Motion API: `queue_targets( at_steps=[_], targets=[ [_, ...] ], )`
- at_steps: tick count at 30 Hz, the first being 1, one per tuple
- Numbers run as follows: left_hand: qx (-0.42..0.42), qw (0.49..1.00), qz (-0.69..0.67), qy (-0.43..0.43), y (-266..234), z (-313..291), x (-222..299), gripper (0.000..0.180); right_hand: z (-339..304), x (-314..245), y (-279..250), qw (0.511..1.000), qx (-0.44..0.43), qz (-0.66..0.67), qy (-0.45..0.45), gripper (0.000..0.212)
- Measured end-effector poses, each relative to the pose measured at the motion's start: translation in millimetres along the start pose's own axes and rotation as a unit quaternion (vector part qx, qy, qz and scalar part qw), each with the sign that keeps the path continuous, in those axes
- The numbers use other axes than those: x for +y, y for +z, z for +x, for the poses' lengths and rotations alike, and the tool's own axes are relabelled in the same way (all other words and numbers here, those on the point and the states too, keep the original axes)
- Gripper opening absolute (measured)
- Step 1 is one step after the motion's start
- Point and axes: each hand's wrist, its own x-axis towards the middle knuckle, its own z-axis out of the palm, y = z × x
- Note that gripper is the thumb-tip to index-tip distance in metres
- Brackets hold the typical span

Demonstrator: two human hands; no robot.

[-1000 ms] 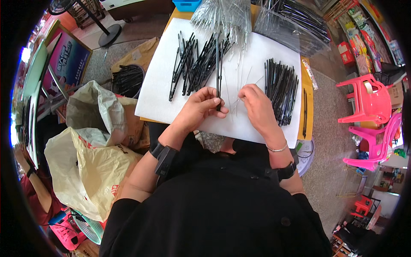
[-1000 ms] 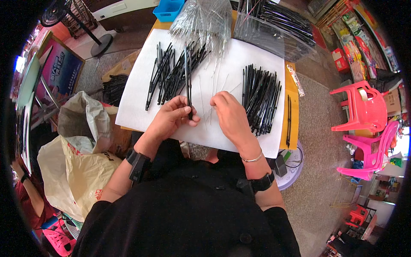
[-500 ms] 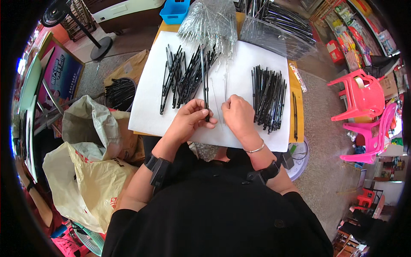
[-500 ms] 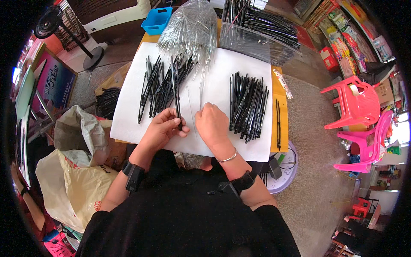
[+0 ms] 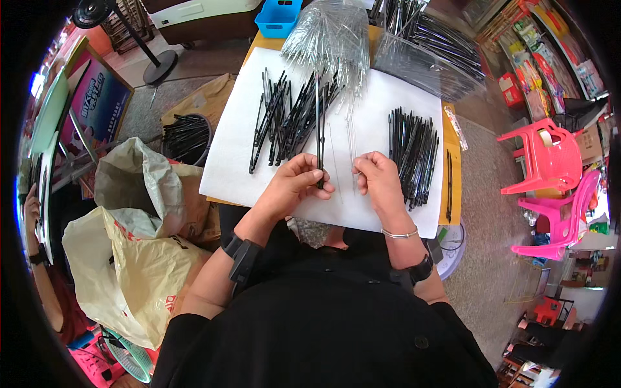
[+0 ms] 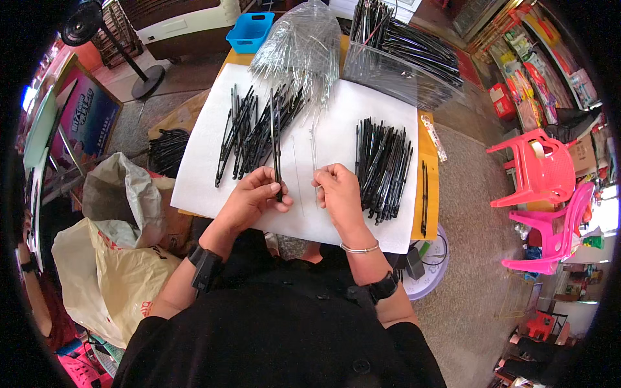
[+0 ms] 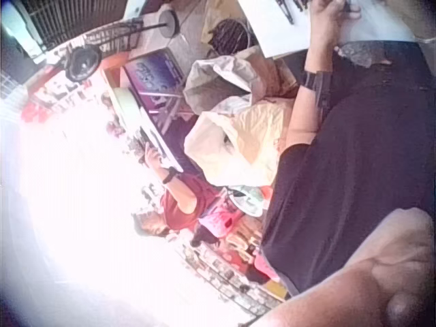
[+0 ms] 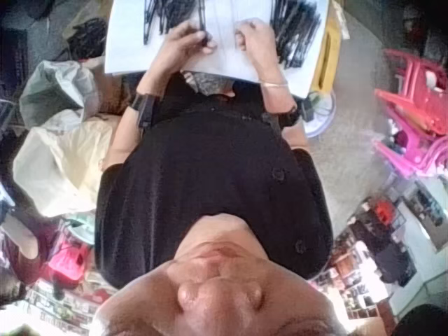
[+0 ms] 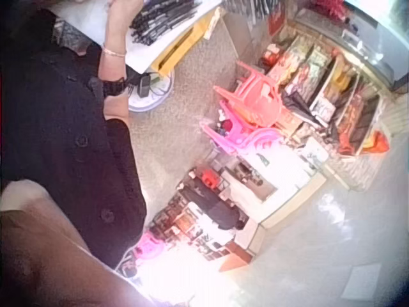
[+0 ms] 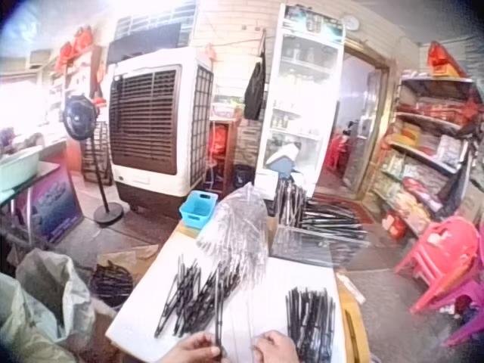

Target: The recorder is manually assembling windshield wiper blades by sliding thin metal support strips into the rubber or plastic blade grooves.

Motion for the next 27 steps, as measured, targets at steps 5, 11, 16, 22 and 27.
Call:
queue_targets(
  at_steps=[5, 11, 16, 22, 27],
  targets=[
    [0.003, 1.0, 0.004, -0.003, 1.0, -0.9, 1.4, 0.011, -2.9, -2.6, 0.2, 0.993, -0.036, 0.104, 0.039, 0.027],
    [0.006, 1.0, 0.016, -0.007, 1.1, -1.1, 1.0, 0.012, -8.0, -8.4, 1.8, 0.999, -0.015, 0.022, -0.023, 0.018],
    [0.008, 0.998, 0.052, -0.021, 4.0, -3.8, 1.1, 0.009, -6.3, -6.1, 6.0, 0.993, -0.022, 0.099, -0.061, 0.01],
    [-0.008, 0.994, 0.109, -0.021, 9.5, -6.0, 3.2, 0.009, -9.0, -18.2, 13.8, 0.976, -0.001, 0.177, -0.127, 0.007],
    [-0.008, 0.994, 0.112, -0.014, 7.5, -6.0, 2.7, 0.011, -8.6, -12.6, 13.4, 0.974, -0.038, 0.188, -0.118, 0.008]
  ],
)
